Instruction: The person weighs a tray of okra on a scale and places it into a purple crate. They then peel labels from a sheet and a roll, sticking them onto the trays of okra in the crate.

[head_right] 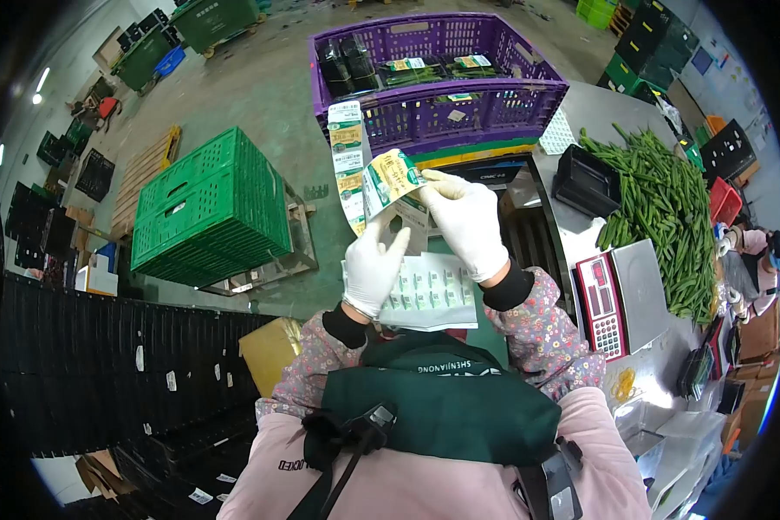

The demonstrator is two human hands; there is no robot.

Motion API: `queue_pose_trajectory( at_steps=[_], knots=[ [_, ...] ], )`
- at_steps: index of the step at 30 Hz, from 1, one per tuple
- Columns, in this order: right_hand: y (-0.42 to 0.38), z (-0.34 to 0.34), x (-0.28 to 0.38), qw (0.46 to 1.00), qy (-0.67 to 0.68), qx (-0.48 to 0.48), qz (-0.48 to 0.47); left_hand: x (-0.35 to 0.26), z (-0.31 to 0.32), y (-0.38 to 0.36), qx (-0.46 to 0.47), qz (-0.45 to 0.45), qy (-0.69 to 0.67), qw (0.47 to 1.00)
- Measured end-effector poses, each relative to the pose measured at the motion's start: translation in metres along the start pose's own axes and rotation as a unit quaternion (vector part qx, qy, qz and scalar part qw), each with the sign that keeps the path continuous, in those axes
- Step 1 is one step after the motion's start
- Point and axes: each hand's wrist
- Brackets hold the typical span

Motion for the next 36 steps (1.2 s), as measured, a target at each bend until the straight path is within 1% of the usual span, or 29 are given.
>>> queue_pose_trajectory(
  at_steps=[1, 2, 4, 6, 8, 9, 11, 12, 14, 15, 16, 17, 18, 19, 20, 21, 22, 23, 24, 25, 26, 27, 28, 29, 30, 32, 33, 34, 36],
  knots=[
    [0.001, -0.002, 0.006, 1.000, -0.006, 0.011, 0.024, -0.007, -0.005, 0.005, 0.027, -0.075, -0.091, 0.993],
    [0.001, -0.004, 0.009, 0.998, -0.012, 0.023, 0.049, -0.005, -0.001, 0.007, 0.027, -0.075, -0.092, 0.993],
    [0.002, -0.003, 0.004, 0.999, -0.011, 0.020, 0.029, 0.001, 0.007, 0.009, -0.029, -0.098, -0.246, 0.964],
    [0.003, -0.003, -0.002, 1.000, -0.009, 0.017, 0.011, 0.004, 0.007, 0.008, -0.026, -0.103, -0.242, 0.965],
    [0.004, -0.003, -0.008, 0.999, 0.018, 0.029, 0.018, 0.011, 0.012, 0.008, -0.013, -0.142, -0.321, 0.936],
    [0.005, -0.003, -0.008, 0.999, 0.018, 0.029, 0.019, 0.016, 0.014, 0.008, -0.012, -0.143, -0.321, 0.936],
    [0.006, -0.003, -0.008, 0.999, 0.022, 0.036, 0.030, 0.023, 0.013, 0.012, 0.061, -0.266, -0.432, 0.859],
    [0.007, -0.004, -0.008, 0.999, 0.022, 0.035, 0.031, 0.026, 0.012, 0.012, 0.061, -0.266, -0.432, 0.859],
    [0.010, -0.008, -0.010, 0.997, -0.041, 0.048, 0.050, 0.021, 0.005, 0.015, 0.118, -0.314, -0.433, 0.837],
    [0.013, -0.009, -0.016, 0.997, -0.041, 0.047, 0.052, 0.016, 0.004, 0.013, 0.104, -0.322, -0.436, 0.834],
    [0.019, -0.010, -0.028, 0.995, -0.027, 0.071, 0.071, 0.014, -0.004, 0.014, 0.106, -0.323, -0.435, 0.834],
    [0.023, -0.011, -0.035, 0.991, -0.013, 0.094, 0.091, 0.017, -0.017, 0.016, 0.156, -0.344, -0.458, 0.805],
    [0.025, -0.015, -0.039, 0.991, -0.013, 0.093, 0.093, 0.016, -0.026, 0.016, 0.206, -0.363, -0.478, 0.772],
    [0.028, -0.018, -0.041, 0.981, -0.002, 0.147, 0.124, 0.004, -0.029, 0.011, 0.136, -0.410, -0.555, 0.711],
    [0.029, -0.020, -0.040, 0.967, 0.009, 0.201, 0.155, 0.019, -0.028, 0.001, 0.109, -0.418, -0.638, 0.638],
    [0.025, -0.026, -0.036, 0.961, -0.020, 0.221, 0.165, 0.034, -0.028, -0.003, 0.130, -0.425, -0.681, 0.582],
    [0.020, -0.031, -0.038, 0.958, -0.011, 0.246, 0.148, 0.041, -0.030, -0.003, 0.150, -0.430, -0.720, 0.523],
    [0.013, -0.034, -0.036, 0.950, -0.026, 0.267, 0.159, 0.041, -0.030, -0.003, 0.169, -0.403, -0.760, 0.482],
    [0.005, -0.037, -0.034, 0.942, -0.041, 0.287, 0.170, 0.041, -0.029, -0.004, 0.167, -0.404, -0.759, 0.483],
    [0.000, -0.038, -0.035, 0.936, -0.141, 0.309, 0.095, 0.042, -0.027, -0.005, 0.153, -0.418, -0.756, 0.480],
    [-0.013, -0.032, -0.041, 0.952, -0.122, 0.280, -0.013, 0.041, -0.026, -0.004, 0.139, -0.431, -0.754, 0.476],
    [-0.023, -0.025, -0.058, 0.959, -0.127, 0.248, -0.043, 0.039, -0.025, -0.004, 0.140, -0.433, -0.752, 0.477],
    [-0.031, -0.018, -0.072, 0.965, -0.133, 0.213, -0.074, 0.034, -0.025, -0.003, 0.147, -0.431, -0.740, 0.495],
    [-0.037, -0.013, -0.071, 0.967, -0.149, 0.198, -0.055, 0.030, -0.024, -0.002, 0.154, -0.429, -0.728, 0.512],
    [-0.037, -0.008, -0.077, 0.968, -0.148, 0.193, -0.054, 0.035, -0.021, -0.003, 0.159, -0.430, -0.726, 0.512],
    [-0.034, 0.001, -0.087, 0.983, -0.150, 0.098, -0.030, 0.039, -0.020, -0.004, 0.202, -0.402, -0.713, 0.539],
    [-0.030, -0.001, -0.091, 0.983, -0.149, 0.077, -0.077, 0.042, -0.025, -0.009, 0.235, -0.426, -0.704, 0.518],
    [-0.026, 0.000, -0.096, 0.983, -0.148, 0.073, -0.075, 0.044, -0.025, -0.011, 0.238, -0.428, -0.701, 0.518],
    [-0.018, -0.001, -0.112, 0.952, -0.167, 0.050, -0.250, 0.050, -0.021, -0.013, 0.197, -0.422, -0.632, 0.619]
  ],
)
Point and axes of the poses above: each hand's wrist, its own y-axis towards the middle knuckle, its own z-axis out of the palm, x = y × z, and after that the axes turned 12 degrees about -x, right-handed
